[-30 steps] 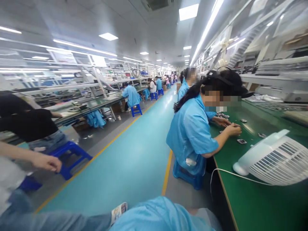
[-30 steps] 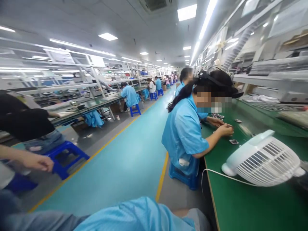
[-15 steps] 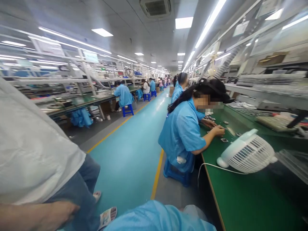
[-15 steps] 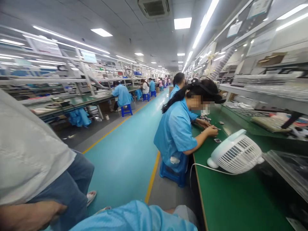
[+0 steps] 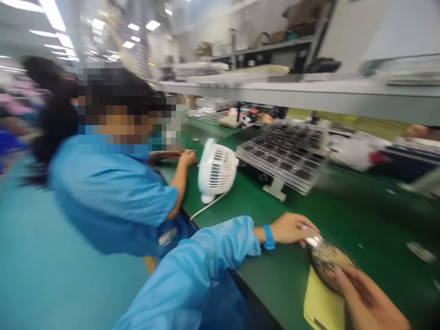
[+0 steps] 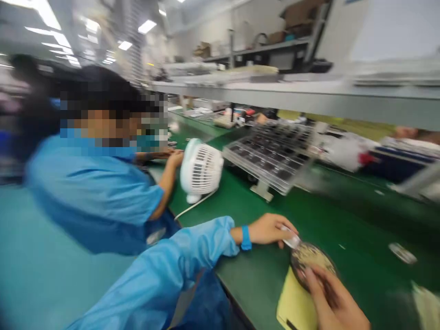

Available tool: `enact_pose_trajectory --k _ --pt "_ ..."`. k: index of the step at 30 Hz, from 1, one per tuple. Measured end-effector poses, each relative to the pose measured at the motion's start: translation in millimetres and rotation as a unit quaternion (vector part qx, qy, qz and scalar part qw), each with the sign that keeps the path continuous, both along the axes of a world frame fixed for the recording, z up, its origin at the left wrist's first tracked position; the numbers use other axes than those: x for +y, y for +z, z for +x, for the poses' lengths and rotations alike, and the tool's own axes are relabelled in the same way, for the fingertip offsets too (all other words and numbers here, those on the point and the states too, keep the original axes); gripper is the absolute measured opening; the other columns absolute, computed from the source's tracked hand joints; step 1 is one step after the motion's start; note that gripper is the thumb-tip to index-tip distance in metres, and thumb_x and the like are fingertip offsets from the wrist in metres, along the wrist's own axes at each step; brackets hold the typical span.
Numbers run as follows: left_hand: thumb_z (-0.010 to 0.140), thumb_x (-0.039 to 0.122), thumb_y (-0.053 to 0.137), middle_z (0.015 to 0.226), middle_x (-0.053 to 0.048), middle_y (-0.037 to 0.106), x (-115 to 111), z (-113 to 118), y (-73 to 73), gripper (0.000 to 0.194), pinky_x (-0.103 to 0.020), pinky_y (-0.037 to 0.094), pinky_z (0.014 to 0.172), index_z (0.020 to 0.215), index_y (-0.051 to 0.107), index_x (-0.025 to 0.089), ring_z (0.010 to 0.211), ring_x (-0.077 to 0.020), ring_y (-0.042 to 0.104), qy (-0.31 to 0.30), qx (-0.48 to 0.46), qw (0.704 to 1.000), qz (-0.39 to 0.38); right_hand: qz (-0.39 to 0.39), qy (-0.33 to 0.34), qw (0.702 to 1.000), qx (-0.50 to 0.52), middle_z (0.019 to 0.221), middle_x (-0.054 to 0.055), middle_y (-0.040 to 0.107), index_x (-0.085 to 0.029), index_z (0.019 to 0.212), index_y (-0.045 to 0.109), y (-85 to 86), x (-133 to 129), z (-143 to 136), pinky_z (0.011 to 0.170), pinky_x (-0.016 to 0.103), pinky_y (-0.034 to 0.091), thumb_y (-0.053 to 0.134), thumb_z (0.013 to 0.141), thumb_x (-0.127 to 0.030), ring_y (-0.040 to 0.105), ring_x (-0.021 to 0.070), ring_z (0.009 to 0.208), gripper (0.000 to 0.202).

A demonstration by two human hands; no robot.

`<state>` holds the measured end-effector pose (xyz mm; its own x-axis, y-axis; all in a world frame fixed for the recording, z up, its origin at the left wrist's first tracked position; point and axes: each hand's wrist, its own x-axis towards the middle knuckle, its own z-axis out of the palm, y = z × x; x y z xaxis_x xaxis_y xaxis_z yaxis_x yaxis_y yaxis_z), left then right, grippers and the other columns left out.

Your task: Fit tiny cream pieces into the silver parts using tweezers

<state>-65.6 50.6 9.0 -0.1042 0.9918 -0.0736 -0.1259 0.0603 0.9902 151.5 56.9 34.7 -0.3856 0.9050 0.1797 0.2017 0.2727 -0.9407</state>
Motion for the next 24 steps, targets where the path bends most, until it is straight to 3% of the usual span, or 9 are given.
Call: enact_pose_trajectory --k 2,5,11,14,18,22,24 --pt "0.072 0.046 0.082 0.079 -0.009 0.073 2.5 1.9 2.0 0.045 -0.022 0.046 0.048 0.097 0.074 0.009 0.048 -0.0093 0.058 0.037 -0.028 0.999 -0.008 -0.029 -0.047 0.998 -0.005 0.088 0.007 0.078 -0.022 0.092 0.078 -0.4 2.5 -6.3 0.065 0.033 0.063 0.08 0.074 -0.052 0.074 0.0267 0.077 0.036" --pt "0.073 0.049 0.081 0.073 -0.006 0.071 -2.2 1.3 1.3 0.045 -0.02 0.043 0.048 0.092 0.072 0.009 0.048 -0.0086 0.058 0.031 -0.059 0.998 -0.014 -0.05 -0.065 0.996 0.017 0.089 0.008 0.078 -0.019 0.095 0.077 -3.9 11.2 -22.1 0.069 0.035 0.064 0.077 0.075 -0.056 0.075 0.0257 0.076 0.041" --pt "0.085 0.047 0.065 0.069 -0.006 0.069 -10.9 2.8 2.9 0.043 -0.019 0.027 0.042 0.102 0.071 0.008 0.053 -0.0117 0.062 0.012 -0.091 0.996 -0.023 -0.141 -0.035 0.988 0.058 0.081 0.009 0.078 -0.018 0.089 0.072 -22.9 19.0 -22.7 0.072 0.037 0.064 0.082 0.072 -0.053 0.076 0.0254 0.077 0.041" --pt "0.086 0.038 0.062 0.074 -0.007 0.071 -14.5 5.2 4.9 0.038 -0.02 0.032 0.046 0.108 0.069 0.009 0.06 -0.0131 0.063 0.003 -0.083 0.997 -0.005 -0.172 0.006 0.984 0.054 0.081 0.01 0.078 -0.017 0.086 0.07 -26.6 21.1 -17.3 0.074 0.036 0.062 0.083 0.073 -0.052 0.076 0.0254 0.077 0.04" --pt "0.081 0.024 0.063 0.099 -0.009 0.075 -20.5 7.8 8.0 0.037 -0.021 0.04 0.055 0.115 0.069 0.011 0.071 -0.0125 0.062 -0.019 -0.059 0.997 0.046 -0.129 0.025 0.991 0.003 0.074 0.008 0.077 -0.017 0.085 0.072 -24.7 22.8 -14.0 0.07 0.032 0.059 0.077 0.079 -0.052 0.073 0.0212 0.07 0.036" --pt "0.079 0.019 0.071 0.117 -0.011 0.072 -23.6 11.6 11.0 0.041 -0.029 0.051 0.085 0.119 0.068 0.013 0.101 -0.0206 0.067 -0.028 -0.05 0.995 0.082 -0.084 0.026 0.996 -0.017 0.072 0.006 0.075 -0.018 0.081 0.071 -17.8 20.6 -12.2 0.067 0.03 0.056 0.072 0.085 -0.052 0.07 0.0193 0.067 0.034" --pt "0.081 0.022 0.072 0.116 -0.012 0.072 -23.6 13.5 11.1 0.039 -0.033 0.052 0.09 0.119 0.067 0.012 0.102 -0.0222 0.068 -0.023 -0.04 0.995 0.085 -0.091 0.018 0.996 0.017 0.07 0.005 0.073 -0.019 0.08 0.069 -13.9 18.4 -11.5 0.065 0.029 0.056 0.071 0.085 -0.051 0.069 0.0188 0.065 0.033"
